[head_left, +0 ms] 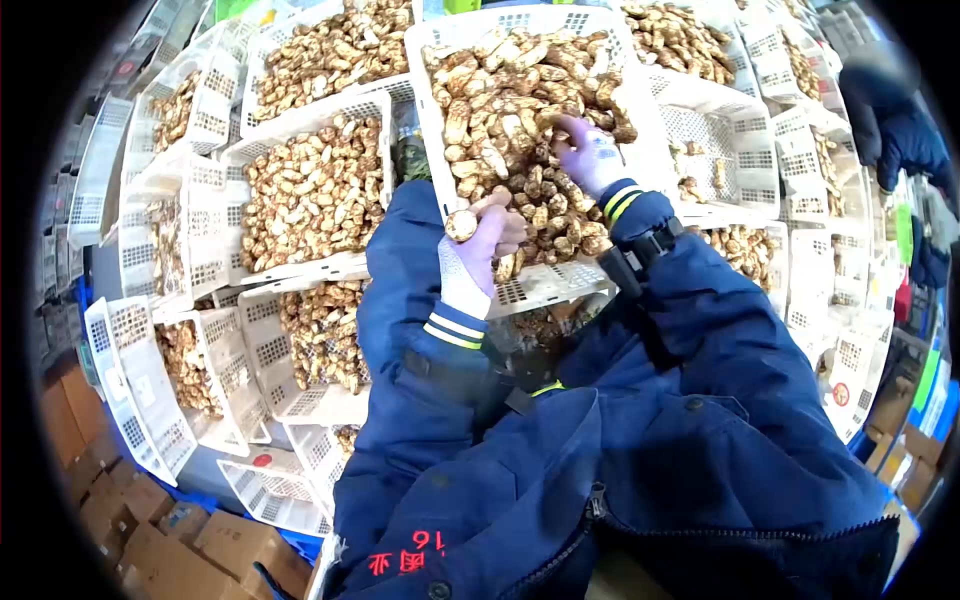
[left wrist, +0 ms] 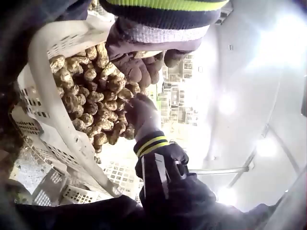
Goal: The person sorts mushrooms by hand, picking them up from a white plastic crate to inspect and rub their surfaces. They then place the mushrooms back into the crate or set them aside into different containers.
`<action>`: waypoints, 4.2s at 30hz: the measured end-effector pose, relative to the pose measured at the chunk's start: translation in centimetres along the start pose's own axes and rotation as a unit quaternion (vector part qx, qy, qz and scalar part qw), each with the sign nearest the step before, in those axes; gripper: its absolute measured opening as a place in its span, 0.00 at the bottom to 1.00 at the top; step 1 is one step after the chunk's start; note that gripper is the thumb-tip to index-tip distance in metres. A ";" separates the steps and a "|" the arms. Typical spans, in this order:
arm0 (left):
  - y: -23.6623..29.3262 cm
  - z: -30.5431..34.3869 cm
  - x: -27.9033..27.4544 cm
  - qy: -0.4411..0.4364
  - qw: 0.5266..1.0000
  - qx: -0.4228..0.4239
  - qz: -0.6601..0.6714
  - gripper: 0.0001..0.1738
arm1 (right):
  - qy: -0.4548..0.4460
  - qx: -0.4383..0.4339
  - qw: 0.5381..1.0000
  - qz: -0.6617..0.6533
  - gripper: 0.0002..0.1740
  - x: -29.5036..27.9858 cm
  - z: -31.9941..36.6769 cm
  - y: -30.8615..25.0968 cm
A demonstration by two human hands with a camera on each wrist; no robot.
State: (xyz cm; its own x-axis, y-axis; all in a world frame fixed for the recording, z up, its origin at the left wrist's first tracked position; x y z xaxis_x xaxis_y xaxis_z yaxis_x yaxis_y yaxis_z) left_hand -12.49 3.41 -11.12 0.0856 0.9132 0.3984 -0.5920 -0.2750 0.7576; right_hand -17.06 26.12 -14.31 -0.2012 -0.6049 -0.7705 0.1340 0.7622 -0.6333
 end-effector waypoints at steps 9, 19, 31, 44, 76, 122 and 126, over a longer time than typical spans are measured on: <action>-0.5 0.0 0.1 0.029 0.999 -0.007 -0.045 0.18 | -0.051 -0.060 0.965 0.249 0.21 5.3 -1.4 -4.3; 1.6 1.0 0.8 -0.002 1.000 -0.022 0.013 0.21 | -0.162 0.141 0.868 -0.448 0.29 -0.6 1.5 -1.7; 5.2 10.0 3.9 -0.112 0.988 0.102 -0.042 0.28 | -0.100 -0.019 0.891 -0.442 0.18 -8.7 14.2 -11.4; 4.6 14.8 3.2 -0.011 0.975 0.173 -0.136 0.27 | -0.078 0.127 0.699 -0.699 0.06 -9.6 18.1 -11.1; -1.1 4.0 -2.9 -0.014 0.999 0.013 -0.044 0.19 | -0.076 0.071 0.994 0.029 0.27 10.1 -7.9 -7.6; 6.4 14.4 -23.3 0.069 0.965 0.148 0.206 0.14 | -0.212 0.257 0.789 -0.517 0.21 0.0 17.3 -6.0; 4.6 18.0 -25.9 0.207 0.946 0.133 0.211 0.12 | -0.240 0.258 0.794 -0.496 0.21 0.1 17.1 -7.4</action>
State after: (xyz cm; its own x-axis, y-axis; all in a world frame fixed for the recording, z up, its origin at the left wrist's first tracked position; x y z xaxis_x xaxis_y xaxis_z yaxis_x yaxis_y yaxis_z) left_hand -3.03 -26.95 -8.67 -0.4678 0.7290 0.4997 -0.2754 -0.6574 0.7014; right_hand -1.43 16.48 -10.88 -0.0811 -0.9607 0.2653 0.5451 -0.2656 -0.7952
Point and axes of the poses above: each hand's wrist, its own z-axis away from the middle knuckle, its own x-axis out of the palm, y = z × x, the point moved 4 cm from there along -z, towards the middle knuckle, and after that the axes turned 3 degrees about y, right-handed, at the moved point
